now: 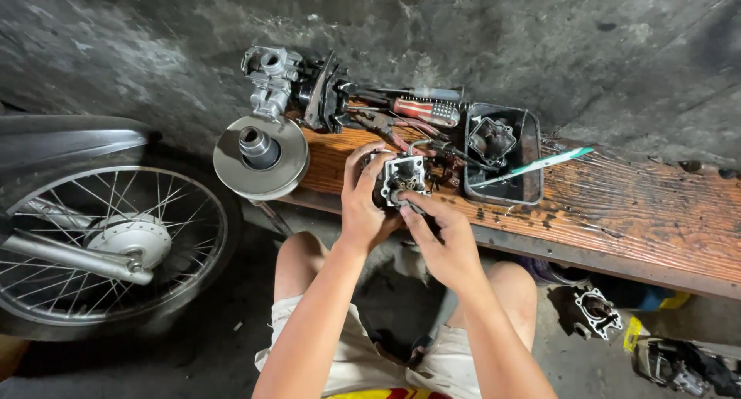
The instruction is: Cleaning a motorcycle carburetor using a cloth and a brush at a workbench
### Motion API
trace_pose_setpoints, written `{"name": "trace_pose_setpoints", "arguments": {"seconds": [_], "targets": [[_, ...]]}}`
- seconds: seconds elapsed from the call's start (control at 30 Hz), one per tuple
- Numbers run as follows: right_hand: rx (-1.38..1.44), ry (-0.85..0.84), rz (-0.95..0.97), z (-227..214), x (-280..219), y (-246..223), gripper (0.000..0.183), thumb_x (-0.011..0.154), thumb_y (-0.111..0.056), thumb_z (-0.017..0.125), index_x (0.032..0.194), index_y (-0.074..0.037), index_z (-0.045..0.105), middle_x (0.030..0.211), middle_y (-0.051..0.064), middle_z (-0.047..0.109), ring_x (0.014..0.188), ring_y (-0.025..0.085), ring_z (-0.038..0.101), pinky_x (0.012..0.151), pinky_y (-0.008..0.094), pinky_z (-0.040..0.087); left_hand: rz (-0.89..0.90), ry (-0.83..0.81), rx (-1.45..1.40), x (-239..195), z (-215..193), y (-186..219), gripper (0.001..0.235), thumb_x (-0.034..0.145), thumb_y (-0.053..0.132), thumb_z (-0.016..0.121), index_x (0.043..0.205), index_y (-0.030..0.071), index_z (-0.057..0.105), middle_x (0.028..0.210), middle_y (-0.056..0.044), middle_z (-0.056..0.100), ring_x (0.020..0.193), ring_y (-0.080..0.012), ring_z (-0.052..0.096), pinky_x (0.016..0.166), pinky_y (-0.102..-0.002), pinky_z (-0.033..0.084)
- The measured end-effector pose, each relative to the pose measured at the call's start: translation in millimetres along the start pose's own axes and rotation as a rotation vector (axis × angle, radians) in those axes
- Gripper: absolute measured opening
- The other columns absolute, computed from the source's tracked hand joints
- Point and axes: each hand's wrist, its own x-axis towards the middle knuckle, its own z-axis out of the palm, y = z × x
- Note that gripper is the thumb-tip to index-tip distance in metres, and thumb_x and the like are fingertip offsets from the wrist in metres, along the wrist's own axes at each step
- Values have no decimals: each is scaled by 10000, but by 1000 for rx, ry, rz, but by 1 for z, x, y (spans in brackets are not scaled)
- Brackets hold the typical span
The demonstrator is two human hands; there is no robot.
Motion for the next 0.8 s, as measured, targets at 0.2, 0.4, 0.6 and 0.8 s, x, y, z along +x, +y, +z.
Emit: {"name": "trace_pose_setpoints", "arguments": {"seconds": [0.2, 0.4, 0.6, 0.8], "targets": [[663, 189, -26, 8, -11, 29, 226, 971, 38, 602, 1160, 30, 726, 521, 127, 503, 459, 140, 495, 449, 259, 412, -41, -14, -13, -5, 0, -10, 715, 589, 13, 871, 1262, 91, 643, 1314, -137, 574, 1258, -379, 600, 1096, -472, 487], [466, 386, -139, 1, -4, -1, 309, 1088, -130, 477, 1321, -53, 665, 628, 186, 618, 566, 154, 544, 529, 263, 445, -53, -5, 34, -3, -2, -3, 729, 585, 137, 949, 1245, 102, 641, 1319, -121, 572, 1258, -358, 606, 1101, -464, 496], [-136, 220, -388, 4, 7, -17, 353, 909, -60, 760, 1254, -131, 762, 625, 55, 749, 568, 171, 713, 557, 277, 549, -64, -21, 51, -3, -3, -4, 749, 535, 17, 860, 1244, 120, 644, 1321, -105, 572, 1266, -347, 602, 1106, -458, 487], [-486, 241, -469, -14, 23, -1, 214, 867, -247, 843, 1074, -298, 824, 588, -40, 725, 567, 133, 726, 558, 252, 583, -43, -31, 47, -4, -3, -2, 791, 506, -27, 863, 1253, 99, 635, 1345, -115, 564, 1283, -364, 588, 1111, -472, 492]]}}
